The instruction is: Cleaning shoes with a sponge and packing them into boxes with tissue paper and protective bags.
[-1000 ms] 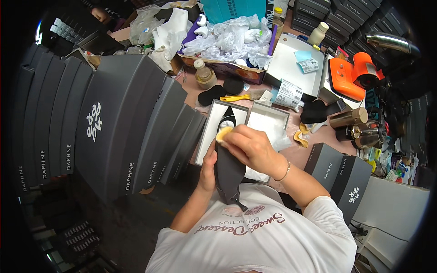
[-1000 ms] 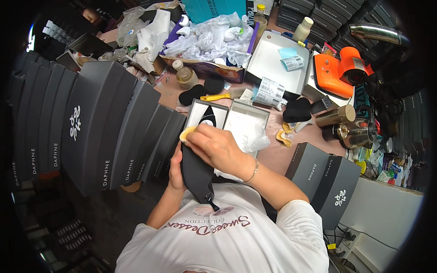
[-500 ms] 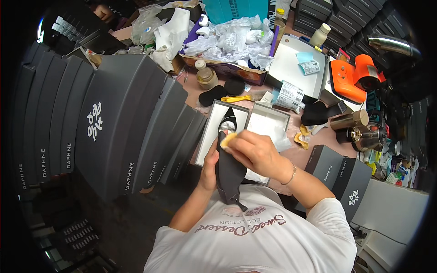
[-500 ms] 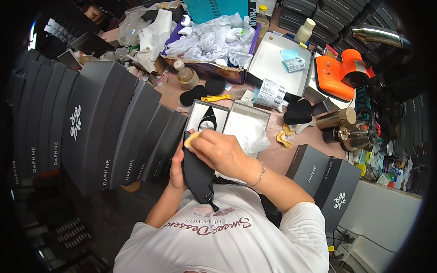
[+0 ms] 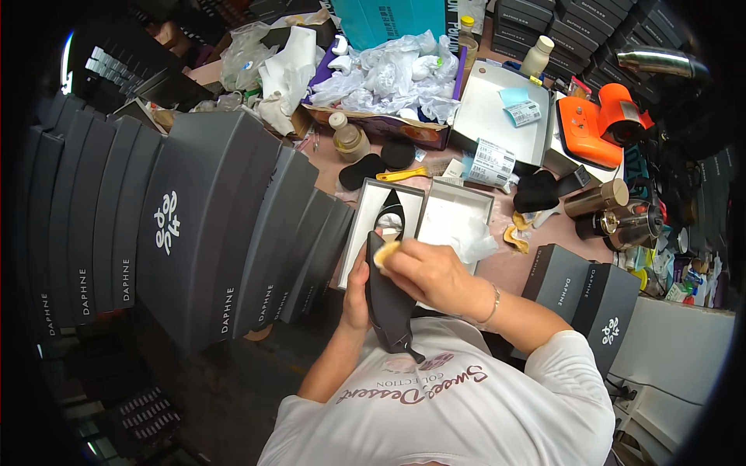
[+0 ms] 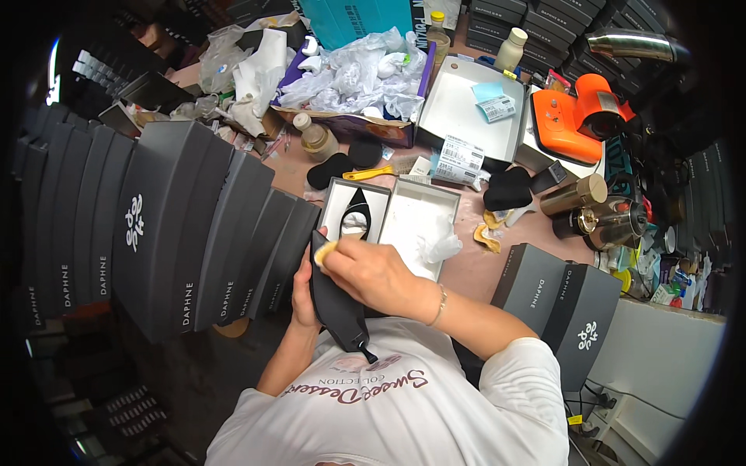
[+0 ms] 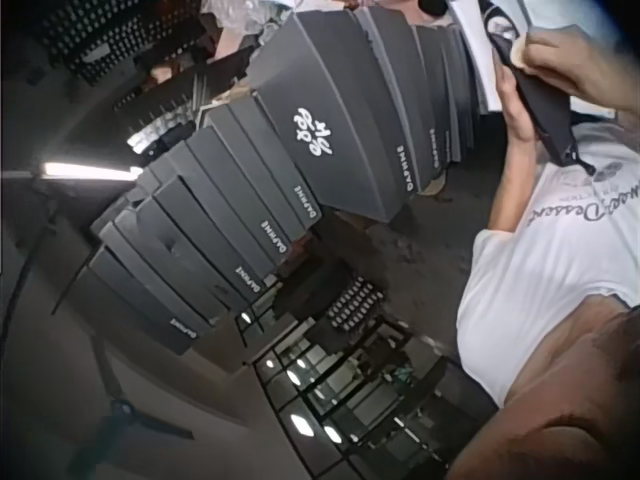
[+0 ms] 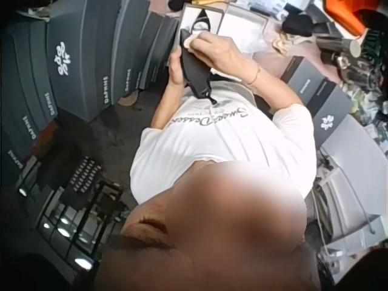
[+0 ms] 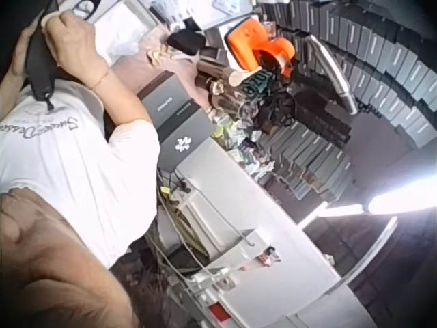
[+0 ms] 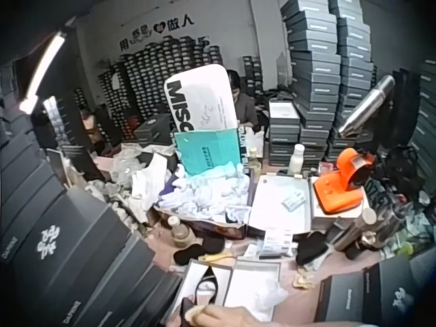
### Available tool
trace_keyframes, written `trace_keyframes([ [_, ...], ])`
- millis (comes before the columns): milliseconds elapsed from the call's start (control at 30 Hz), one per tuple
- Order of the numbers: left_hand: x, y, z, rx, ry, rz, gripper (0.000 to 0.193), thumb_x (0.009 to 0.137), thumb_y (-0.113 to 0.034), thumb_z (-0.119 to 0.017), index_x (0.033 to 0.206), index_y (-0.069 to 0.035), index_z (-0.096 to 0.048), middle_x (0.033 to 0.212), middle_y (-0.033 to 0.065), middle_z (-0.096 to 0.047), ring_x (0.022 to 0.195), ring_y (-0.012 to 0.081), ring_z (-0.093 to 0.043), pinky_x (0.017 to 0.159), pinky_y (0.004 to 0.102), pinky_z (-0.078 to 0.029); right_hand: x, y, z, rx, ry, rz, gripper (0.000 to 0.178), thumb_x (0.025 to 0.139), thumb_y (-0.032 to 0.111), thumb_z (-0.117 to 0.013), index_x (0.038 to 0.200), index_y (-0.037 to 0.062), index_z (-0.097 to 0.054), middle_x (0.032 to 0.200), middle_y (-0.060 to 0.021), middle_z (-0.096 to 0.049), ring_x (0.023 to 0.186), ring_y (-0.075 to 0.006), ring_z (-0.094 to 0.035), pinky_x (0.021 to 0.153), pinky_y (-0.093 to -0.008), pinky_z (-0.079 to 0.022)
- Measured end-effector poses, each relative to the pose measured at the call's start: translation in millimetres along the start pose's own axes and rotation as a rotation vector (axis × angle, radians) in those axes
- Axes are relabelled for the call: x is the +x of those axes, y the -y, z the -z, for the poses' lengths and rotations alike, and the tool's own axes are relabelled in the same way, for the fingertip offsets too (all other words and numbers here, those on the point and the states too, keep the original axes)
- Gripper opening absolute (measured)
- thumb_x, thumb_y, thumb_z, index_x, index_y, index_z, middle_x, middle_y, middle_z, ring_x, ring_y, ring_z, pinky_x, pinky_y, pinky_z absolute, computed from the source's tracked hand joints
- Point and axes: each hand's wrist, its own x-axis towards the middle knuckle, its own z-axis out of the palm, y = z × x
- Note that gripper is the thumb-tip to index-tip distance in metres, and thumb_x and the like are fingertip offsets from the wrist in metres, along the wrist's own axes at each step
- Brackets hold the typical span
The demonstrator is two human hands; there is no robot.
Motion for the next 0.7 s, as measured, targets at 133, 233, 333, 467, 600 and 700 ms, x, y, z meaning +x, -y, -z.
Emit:
trace_keyframes([
  [133,4.8,6.4,7.9,0.011,0.036,0.122,0.061,0.095,-0.043,-0.031,0.145,-0.007,-0.028,0.129,0.0104,-0.049,0.118,0.0201,-0.050,0.097,0.0322,-0.043,12.4,-14.7,-0.9,-0.049,-0.046,-0.018,0.011,0.081,0.011,-0.067,0.086,0.0064,-0.058,0.075,-0.0096,-0.052,0.061,-0.0293,-0.057,0.051,-0.0369,-0.047],
  [233,5.2,9.7,2.9,0.033,0.150,0.118,0.067,0.091,-0.048,-0.039,0.144,-0.008,-0.028,0.113,0.0152,-0.057,0.098,0.0278,-0.062,0.083,0.0373,-0.052,44.2,-64.8,-12.2,0.039,-0.165,-0.079,0.012,0.086,0.011,-0.064,0.088,0.0010,-0.058,0.075,-0.0117,-0.054,0.066,-0.0279,-0.056,0.058,-0.0344,-0.045],
  [333,7.8,5.8,4.2,-0.039,0.114,0.106,0.069,0.090,-0.050,-0.042,0.144,-0.011,-0.028,0.108,0.0172,-0.059,0.091,0.0302,-0.064,0.077,0.0387,-0.054,40.8,-60.1,8.0,0.171,-0.241,-0.212,0.011,0.086,0.009,-0.064,0.090,-0.0005,-0.061,0.076,-0.0098,-0.055,0.065,-0.0212,-0.055,0.059,-0.0302,-0.045],
  [467,10.3,7.6,9.2,-0.164,0.059,0.101,0.067,0.091,-0.047,-0.042,0.145,-0.011,-0.026,0.114,0.0167,-0.056,0.102,0.0262,-0.059,0.084,0.0376,-0.051,11.3,-34.3,14.0,0.119,-0.230,-0.141,0.006,0.084,0.008,-0.065,0.086,0.0035,-0.063,0.074,-0.0071,-0.055,0.065,-0.0206,-0.057,0.058,-0.0287,-0.046],
  [600,15.9,16.1,19.7,-0.115,0.152,0.135,0.061,0.095,-0.046,-0.034,0.144,-0.009,-0.030,0.118,0.0124,-0.055,0.109,0.0218,-0.055,0.097,0.0352,-0.044,-23.8,8.9,5.3,-0.098,0.019,0.212,0.008,0.078,0.014,-0.062,0.082,0.0084,-0.057,0.071,-0.0051,-0.049,0.063,-0.0225,-0.056,0.054,-0.0334,-0.048],
  [700,17.9,24.6,0.6,-0.283,-0.138,0.295,0.060,0.096,-0.045,-0.032,0.144,-0.009,-0.028,0.113,0.0153,-0.057,0.101,0.0251,-0.059,0.090,0.0374,-0.049,-5.6,-30.5,2.2,-0.207,-0.159,0.021,0.011,0.079,0.016,-0.066,0.084,0.0104,-0.058,0.076,-0.0065,-0.053,0.064,-0.0246,-0.058,0.049,-0.0350,-0.046],
])
